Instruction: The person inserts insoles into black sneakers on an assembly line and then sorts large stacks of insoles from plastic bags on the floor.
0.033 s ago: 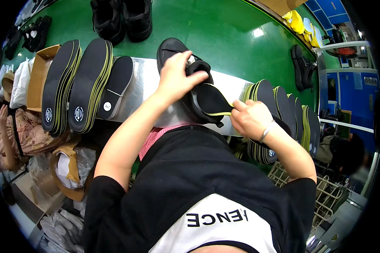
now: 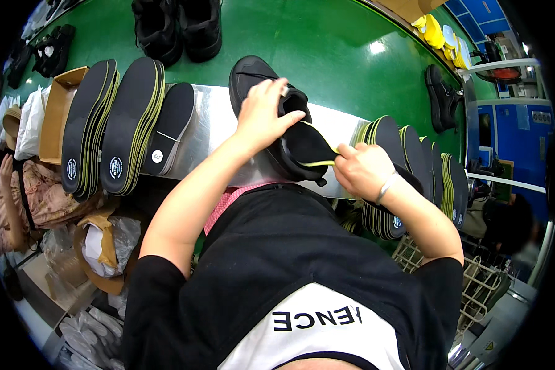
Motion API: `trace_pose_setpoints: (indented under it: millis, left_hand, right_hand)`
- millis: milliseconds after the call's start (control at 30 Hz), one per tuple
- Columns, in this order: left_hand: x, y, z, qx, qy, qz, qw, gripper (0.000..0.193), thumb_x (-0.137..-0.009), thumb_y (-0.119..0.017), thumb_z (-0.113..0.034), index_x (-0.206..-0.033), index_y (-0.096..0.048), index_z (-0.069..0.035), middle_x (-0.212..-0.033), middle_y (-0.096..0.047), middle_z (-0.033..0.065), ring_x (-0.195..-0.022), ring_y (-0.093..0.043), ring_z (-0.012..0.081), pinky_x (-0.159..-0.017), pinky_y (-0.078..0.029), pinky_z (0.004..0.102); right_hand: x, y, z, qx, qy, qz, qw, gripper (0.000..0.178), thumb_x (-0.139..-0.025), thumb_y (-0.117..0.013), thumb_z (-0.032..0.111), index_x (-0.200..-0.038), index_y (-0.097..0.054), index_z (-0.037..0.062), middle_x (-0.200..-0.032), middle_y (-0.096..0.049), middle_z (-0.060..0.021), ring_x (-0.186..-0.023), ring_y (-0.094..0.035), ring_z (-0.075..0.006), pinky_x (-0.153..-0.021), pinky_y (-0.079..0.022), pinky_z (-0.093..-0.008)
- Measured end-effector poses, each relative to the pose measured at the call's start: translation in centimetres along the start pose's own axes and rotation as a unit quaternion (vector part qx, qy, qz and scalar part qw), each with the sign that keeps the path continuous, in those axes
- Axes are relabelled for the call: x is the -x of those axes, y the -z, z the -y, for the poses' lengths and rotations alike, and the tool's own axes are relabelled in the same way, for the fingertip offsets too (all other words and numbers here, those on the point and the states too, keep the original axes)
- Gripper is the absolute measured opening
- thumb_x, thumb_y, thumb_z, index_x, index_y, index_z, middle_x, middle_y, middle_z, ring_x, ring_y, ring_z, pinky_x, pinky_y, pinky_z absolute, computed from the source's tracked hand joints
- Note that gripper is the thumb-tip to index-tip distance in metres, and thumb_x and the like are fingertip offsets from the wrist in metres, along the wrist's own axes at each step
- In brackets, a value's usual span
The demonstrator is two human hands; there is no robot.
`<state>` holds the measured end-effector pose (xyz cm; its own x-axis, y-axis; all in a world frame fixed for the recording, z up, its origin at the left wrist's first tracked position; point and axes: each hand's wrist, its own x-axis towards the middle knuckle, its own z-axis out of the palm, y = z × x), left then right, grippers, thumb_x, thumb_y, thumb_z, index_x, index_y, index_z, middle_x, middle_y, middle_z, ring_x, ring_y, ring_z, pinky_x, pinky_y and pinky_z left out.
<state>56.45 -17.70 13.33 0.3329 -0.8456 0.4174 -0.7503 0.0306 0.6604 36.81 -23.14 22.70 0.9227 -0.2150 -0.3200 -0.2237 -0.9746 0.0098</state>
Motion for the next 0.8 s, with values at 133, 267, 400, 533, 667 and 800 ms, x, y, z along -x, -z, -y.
trace_pose_setpoints:
  millis: [133, 267, 400, 533, 667, 800]
  left_hand:
    - [-0.5, -2.1, 0.3, 0.03, 0.045, 0.012, 0.998, 0.02, -0.078, -0.052, -0.017, -0.092, -0.051, -0.002, -0.083, -0.056, 0.0138, -0.08, -0.053, 0.0306, -0.071, -0.042, 0.0366]
    - [-1.0, -2.1, 0.7, 0.015, 0.063, 0.022, 0.998, 0.018, -0.077, -0.052, -0.019, -0.087, -0.053, -0.004, -0.074, -0.058, 0.0134, -0.069, -0.056, 0.0304, -0.061, -0.044, 0.0381]
    - [-0.6, -1.9, 1.3, 0.006, 0.113, 0.026, 0.993, 0.02, -0.078, -0.051, -0.022, -0.086, -0.054, -0.004, -0.075, -0.059, 0.0142, -0.069, -0.057, 0.0309, -0.061, -0.045, 0.0388]
    - [-0.6, -2.0, 1.3, 0.007, 0.121, 0.018, 0.992, 0.019, -0.078, -0.051, -0.022, -0.085, -0.054, -0.004, -0.073, -0.059, 0.0134, -0.068, -0.057, 0.0306, -0.06, -0.045, 0.0386]
    - [-0.5, -1.7, 1.3, 0.028, 0.145, 0.033, 0.989, 0.02, -0.078, -0.052, -0.022, -0.089, -0.055, -0.005, -0.079, -0.059, 0.0156, -0.072, -0.057, 0.0319, -0.064, -0.045, 0.0378]
    - [-0.7, -2.1, 1.7, 0.009, 0.103, -0.02, 0.994, 0.017, -0.078, -0.052, -0.02, -0.084, -0.054, -0.004, -0.073, -0.058, 0.0147, -0.067, -0.056, 0.0316, -0.06, -0.044, 0.0394]
  right_hand:
    - [-3.6, -0.9, 0.9, -0.03, -0.072, 0.042, 0.996, 0.016, -0.072, -0.048, 0.017, -0.069, -0.058, 0.0055, -0.076, -0.054, -0.0112, -0.063, -0.056, -0.0256, -0.058, -0.046, -0.0358]
    - [-8.7, -5.3, 2.8, -0.068, -0.146, -0.042, 0.986, 0.018, -0.072, -0.047, 0.016, -0.079, -0.059, 0.0043, -0.086, -0.053, -0.0156, -0.072, -0.056, -0.0276, -0.065, -0.047, -0.0359]
    - [-8.8, -6.5, 3.8, -0.078, -0.175, -0.112, 0.975, 0.02, -0.074, -0.048, 0.021, -0.078, -0.057, 0.0024, -0.098, -0.047, -0.0171, -0.083, -0.05, -0.0268, -0.072, -0.042, -0.0369]
    - [-5.2, -5.0, 3.6, -0.103, -0.126, -0.095, 0.982, 0.04, -0.07, -0.056, 0.035, -0.091, -0.051, 0.0021, -0.115, -0.039, -0.0206, -0.092, -0.047, -0.0302, -0.077, -0.038, -0.0422]
    - [-2.0, -0.5, 3.9, -0.078, -0.223, 0.156, 0.959, 0.054, -0.064, -0.06, 0.044, -0.096, -0.048, 0.0029, -0.102, -0.047, -0.0162, -0.093, -0.05, -0.0282, -0.076, -0.039, -0.0425]
    - [-0.6, -1.7, 3.0, -0.101, -0.187, 0.037, 0.976, 0.032, -0.066, -0.057, 0.036, -0.071, -0.053, 0.005, -0.074, -0.051, -0.0139, -0.065, -0.056, -0.0274, -0.054, -0.046, -0.0368]
